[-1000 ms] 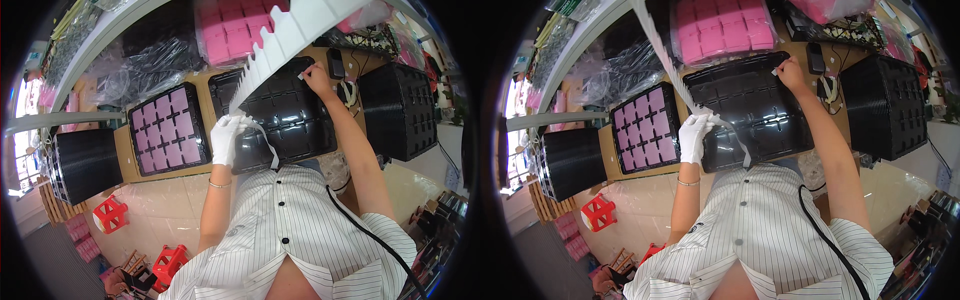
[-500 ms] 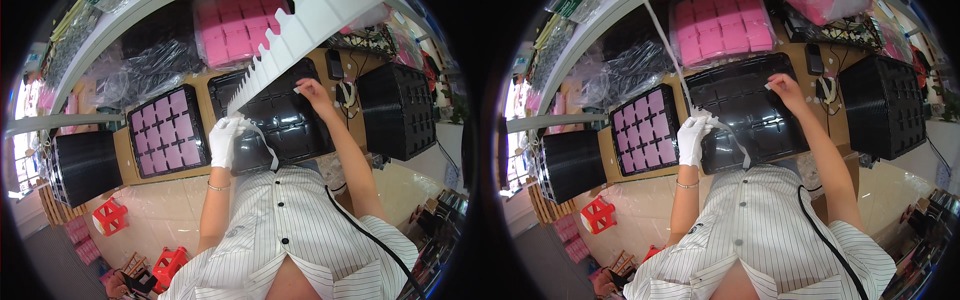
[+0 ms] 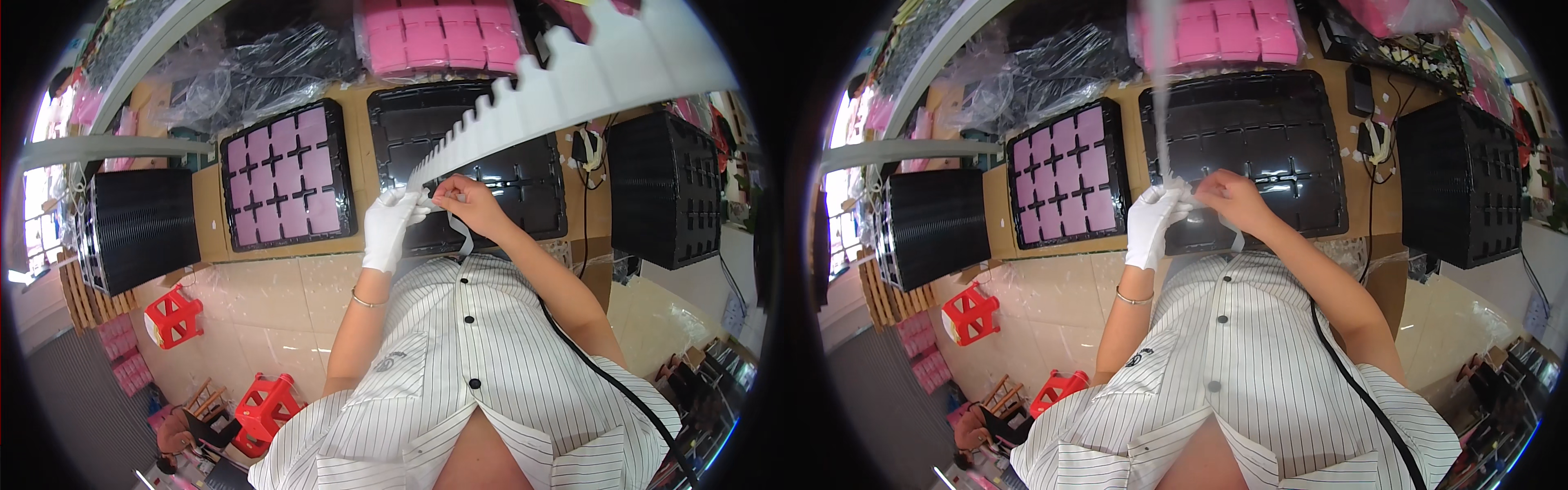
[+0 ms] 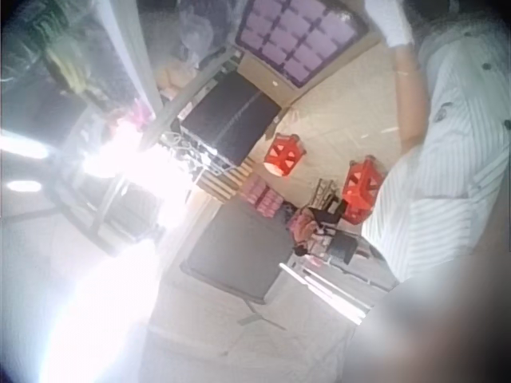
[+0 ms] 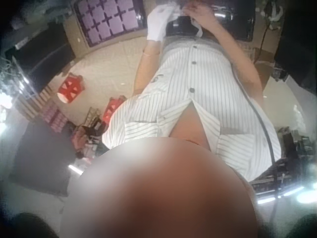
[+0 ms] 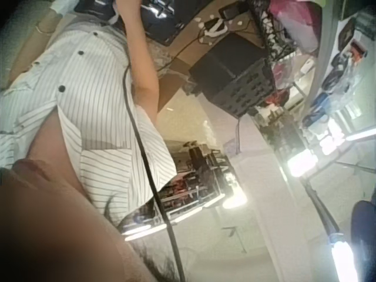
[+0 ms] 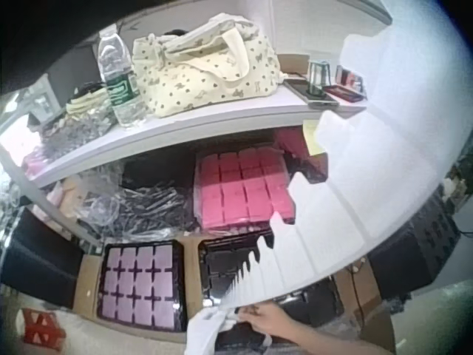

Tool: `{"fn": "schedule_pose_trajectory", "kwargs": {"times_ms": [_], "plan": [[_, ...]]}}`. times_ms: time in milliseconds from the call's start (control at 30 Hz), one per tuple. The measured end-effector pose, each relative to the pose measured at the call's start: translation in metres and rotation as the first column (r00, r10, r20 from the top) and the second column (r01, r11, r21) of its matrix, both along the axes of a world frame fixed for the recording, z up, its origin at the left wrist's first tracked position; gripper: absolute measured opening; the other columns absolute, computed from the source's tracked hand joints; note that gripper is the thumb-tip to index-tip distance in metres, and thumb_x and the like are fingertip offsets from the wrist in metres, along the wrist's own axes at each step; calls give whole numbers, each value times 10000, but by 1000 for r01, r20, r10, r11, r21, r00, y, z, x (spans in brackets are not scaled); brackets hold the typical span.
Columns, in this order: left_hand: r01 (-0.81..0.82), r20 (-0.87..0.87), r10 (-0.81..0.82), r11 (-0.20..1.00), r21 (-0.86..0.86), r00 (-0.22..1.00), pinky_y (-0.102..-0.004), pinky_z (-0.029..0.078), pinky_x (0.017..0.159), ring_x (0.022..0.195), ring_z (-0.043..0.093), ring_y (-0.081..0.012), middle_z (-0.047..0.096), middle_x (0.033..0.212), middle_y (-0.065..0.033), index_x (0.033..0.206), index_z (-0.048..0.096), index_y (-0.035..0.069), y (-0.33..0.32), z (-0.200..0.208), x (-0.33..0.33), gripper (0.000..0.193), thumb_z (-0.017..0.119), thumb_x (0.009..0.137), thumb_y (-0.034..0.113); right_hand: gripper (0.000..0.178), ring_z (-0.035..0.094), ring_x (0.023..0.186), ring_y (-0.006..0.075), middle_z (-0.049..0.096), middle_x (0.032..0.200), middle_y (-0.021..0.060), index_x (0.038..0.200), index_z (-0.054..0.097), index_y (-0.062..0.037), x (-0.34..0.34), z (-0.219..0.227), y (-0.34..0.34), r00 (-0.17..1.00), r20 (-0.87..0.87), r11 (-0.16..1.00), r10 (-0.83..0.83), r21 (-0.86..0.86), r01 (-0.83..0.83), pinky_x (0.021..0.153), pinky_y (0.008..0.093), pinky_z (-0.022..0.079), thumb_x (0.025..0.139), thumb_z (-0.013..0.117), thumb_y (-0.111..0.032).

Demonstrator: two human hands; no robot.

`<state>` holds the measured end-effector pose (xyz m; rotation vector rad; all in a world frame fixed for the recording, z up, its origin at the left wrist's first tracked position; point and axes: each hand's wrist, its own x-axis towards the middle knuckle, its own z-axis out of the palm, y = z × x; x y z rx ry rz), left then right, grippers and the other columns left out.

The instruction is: Assembling plastic trays by inserting foam padding and securing with plastic strips.

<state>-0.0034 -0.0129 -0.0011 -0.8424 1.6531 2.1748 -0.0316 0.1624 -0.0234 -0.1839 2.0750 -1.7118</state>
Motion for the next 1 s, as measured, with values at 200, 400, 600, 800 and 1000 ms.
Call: {"fn": "schedule_pose_trajectory", "kwargs": {"times_ms": [200,400,600,800,1000], "plan": [[-33,-94,16,983,-180,995,-176,484,576,611,608,-60,702,818,-66,951,653,-5,-10,3,10,229,687,894,214,97,551,834,299,532,882,117,908,571,-25,21,-4,-18,888,-447,993,109,98,-72,742,357,473,857,614,-95],[-73,-33,66,953,-294,997,-166,432,533,560,552,-31,677,737,-25,887,668,3,-31,5,26,228,703,883,228,79,548,856,298,526,884,119,876,579,-51,37,12,-20,797,-441,905,413,104,-412,770,361,465,862,620,-118],[52,71,-31,946,-321,997,-170,391,511,538,513,-25,667,723,-13,883,681,6,-61,0,46,150,693,879,155,120,582,916,346,580,984,132,943,615,-53,18,-44,-24,871,-324,831,370,535,-154,823,433,477,884,573,-149],[21,38,-11,958,-285,999,-172,410,544,568,532,-35,675,764,-22,916,682,-2,-60,3,47,124,671,884,117,224,561,1026,350,585,1082,181,1016,602,-7,28,-51,-35,805,-326,647,496,757,-92,901,438,458,889,566,-188],[30,19,-25,958,-285,1000,-166,426,561,586,543,-31,666,764,-12,931,677,-3,-58,1,45,126,671,879,111,152,548,1016,352,561,1005,205,924,567,31,27,-50,-39,877,-333,778,346,624,-70,860,432,475,869,576,-111]]}}
